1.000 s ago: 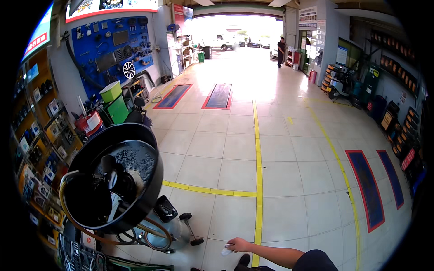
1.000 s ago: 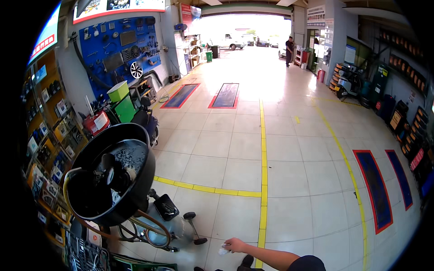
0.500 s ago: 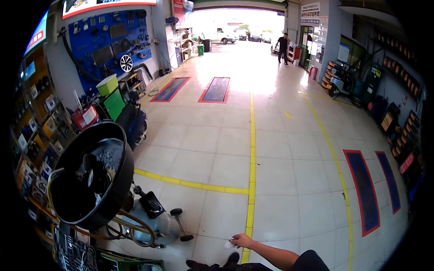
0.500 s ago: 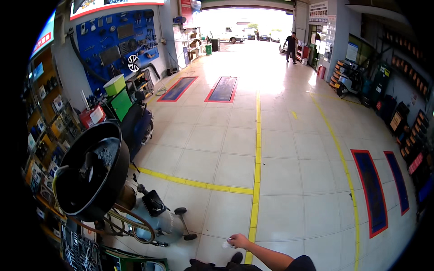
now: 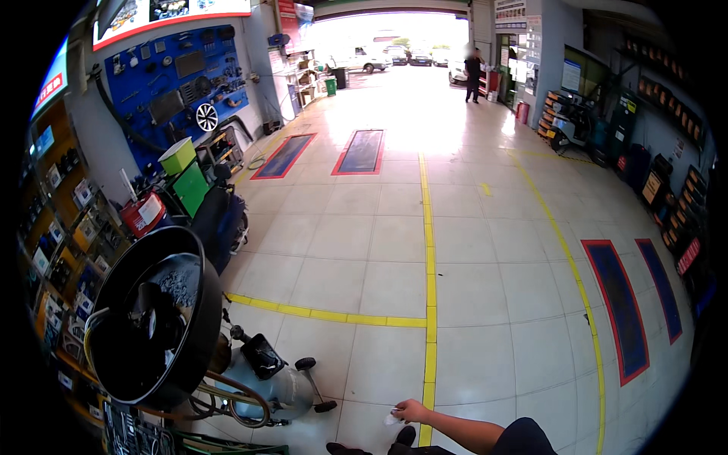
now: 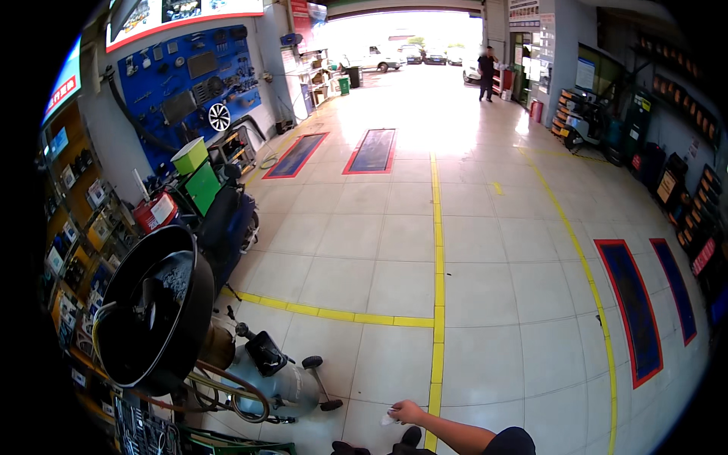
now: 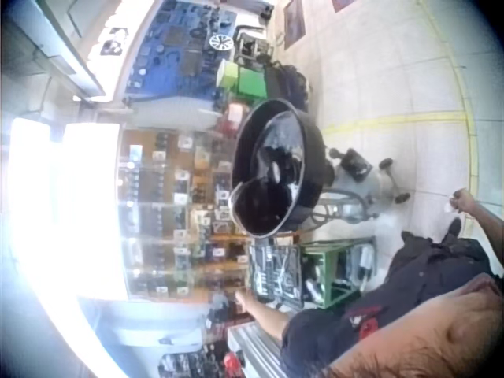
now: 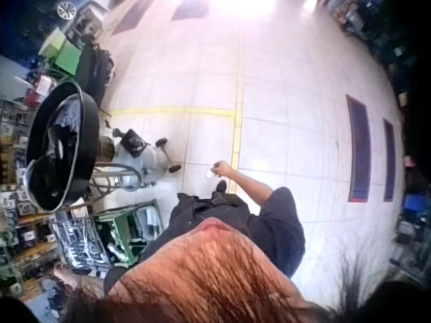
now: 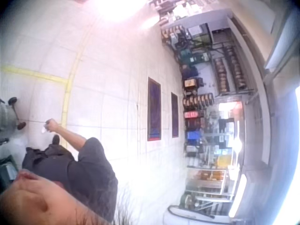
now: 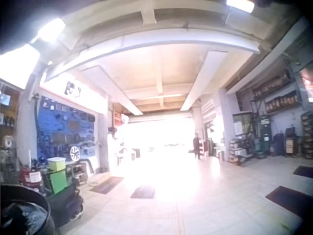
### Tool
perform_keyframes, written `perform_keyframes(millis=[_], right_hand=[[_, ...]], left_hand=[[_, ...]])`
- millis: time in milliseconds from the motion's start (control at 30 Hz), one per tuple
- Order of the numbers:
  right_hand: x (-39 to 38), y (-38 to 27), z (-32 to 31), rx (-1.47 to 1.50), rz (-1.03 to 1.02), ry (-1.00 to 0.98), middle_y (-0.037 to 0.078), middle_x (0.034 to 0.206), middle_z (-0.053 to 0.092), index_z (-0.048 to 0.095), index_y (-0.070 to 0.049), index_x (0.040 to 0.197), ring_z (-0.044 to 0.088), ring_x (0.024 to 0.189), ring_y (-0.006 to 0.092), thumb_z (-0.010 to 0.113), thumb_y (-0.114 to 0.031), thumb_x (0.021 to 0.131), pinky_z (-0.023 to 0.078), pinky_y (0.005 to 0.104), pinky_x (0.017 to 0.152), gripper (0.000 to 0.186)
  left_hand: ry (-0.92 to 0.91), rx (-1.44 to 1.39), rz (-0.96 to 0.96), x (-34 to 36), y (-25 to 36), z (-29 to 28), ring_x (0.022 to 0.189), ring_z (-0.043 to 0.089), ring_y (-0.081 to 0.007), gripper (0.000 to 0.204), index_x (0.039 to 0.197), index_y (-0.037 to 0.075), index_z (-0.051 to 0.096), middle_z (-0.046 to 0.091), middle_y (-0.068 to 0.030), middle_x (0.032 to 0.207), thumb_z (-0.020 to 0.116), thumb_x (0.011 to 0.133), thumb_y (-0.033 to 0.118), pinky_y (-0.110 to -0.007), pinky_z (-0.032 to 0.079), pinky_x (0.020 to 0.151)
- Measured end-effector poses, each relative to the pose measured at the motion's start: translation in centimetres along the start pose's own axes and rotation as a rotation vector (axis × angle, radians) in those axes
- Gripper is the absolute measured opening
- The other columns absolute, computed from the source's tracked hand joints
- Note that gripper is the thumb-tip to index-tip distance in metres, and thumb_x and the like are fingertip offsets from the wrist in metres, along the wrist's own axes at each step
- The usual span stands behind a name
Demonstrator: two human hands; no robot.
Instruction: The person moves a wheeled oil drain, then selects a screwdriver from a toolbox and uses it to manipulate a cylindrical mechanical part held in the left hand. The person repeatedly picks up and sets down tools while working on the part.
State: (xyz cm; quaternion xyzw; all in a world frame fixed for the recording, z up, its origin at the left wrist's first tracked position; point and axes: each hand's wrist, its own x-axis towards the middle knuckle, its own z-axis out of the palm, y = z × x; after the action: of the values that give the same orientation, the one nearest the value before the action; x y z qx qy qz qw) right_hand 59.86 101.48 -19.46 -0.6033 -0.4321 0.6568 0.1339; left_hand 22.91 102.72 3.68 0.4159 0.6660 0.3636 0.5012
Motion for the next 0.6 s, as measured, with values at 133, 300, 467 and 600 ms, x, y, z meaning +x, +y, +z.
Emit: perform_keyframes(millis=[133, 300, 467, 600], right_hand=[[0.5, -1.8, 1.0, -0.006, -0.022, -0.010, 0.010, 0.103, 0.080, 0.077, 0.000, 0.129, 0.075, 0.081, 0.0170, 0.078, -0.040, 0.103, 0.065, 0.0343, 0.073, 0.048], [1.4, -4.2, 2.3, -0.088, -0.099, -0.052, 0.011, 0.096, 0.079, 0.077, -0.001, 0.129, 0.075, 0.076, 0.0184, 0.074, -0.041, 0.104, 0.064, 0.0353, 0.069, 0.047], [0.7, -6.9, 4.7, -0.074, -0.167, -0.128, 0.010, 0.096, 0.079, 0.076, -0.003, 0.129, 0.073, 0.072, 0.0179, 0.073, -0.043, 0.105, 0.063, 0.0354, 0.067, 0.048], [-1.4, -10.0, 6.3, -0.141, -0.190, -0.277, 0.010, 0.104, 0.079, 0.073, -0.003, 0.136, 0.073, 0.078, 0.0161, 0.073, -0.043, 0.106, 0.063, 0.0333, 0.072, 0.050]], left_hand=[[0.008, 0.000, -0.029, 0.3, -0.4, -0.4, 0.106, 0.073, -0.0180, 0.043, 0.141, 0.004, 0.068, 0.078, -0.0110, 0.125, 0.074, 0.105, 0.027, -0.033, 0.058, 0.089], [0.003, 0.006, -0.057, -0.3, -1.2, 0.0, 0.108, 0.073, -0.0182, 0.043, 0.142, 0.004, 0.068, 0.078, -0.0115, 0.126, 0.074, 0.105, 0.025, -0.033, 0.059, 0.091], [-0.024, 0.020, -0.087, -1.0, -2.5, 0.7, 0.109, 0.074, -0.0183, 0.044, 0.143, 0.003, 0.068, 0.078, -0.0119, 0.127, 0.075, 0.105, 0.023, -0.033, 0.059, 0.092], [-0.078, 0.026, -0.095, -1.6, -4.2, 2.4, 0.111, 0.074, -0.0184, 0.044, 0.144, 0.003, 0.068, 0.078, -0.0123, 0.127, 0.076, 0.105, 0.022, -0.034, 0.060, 0.093]])
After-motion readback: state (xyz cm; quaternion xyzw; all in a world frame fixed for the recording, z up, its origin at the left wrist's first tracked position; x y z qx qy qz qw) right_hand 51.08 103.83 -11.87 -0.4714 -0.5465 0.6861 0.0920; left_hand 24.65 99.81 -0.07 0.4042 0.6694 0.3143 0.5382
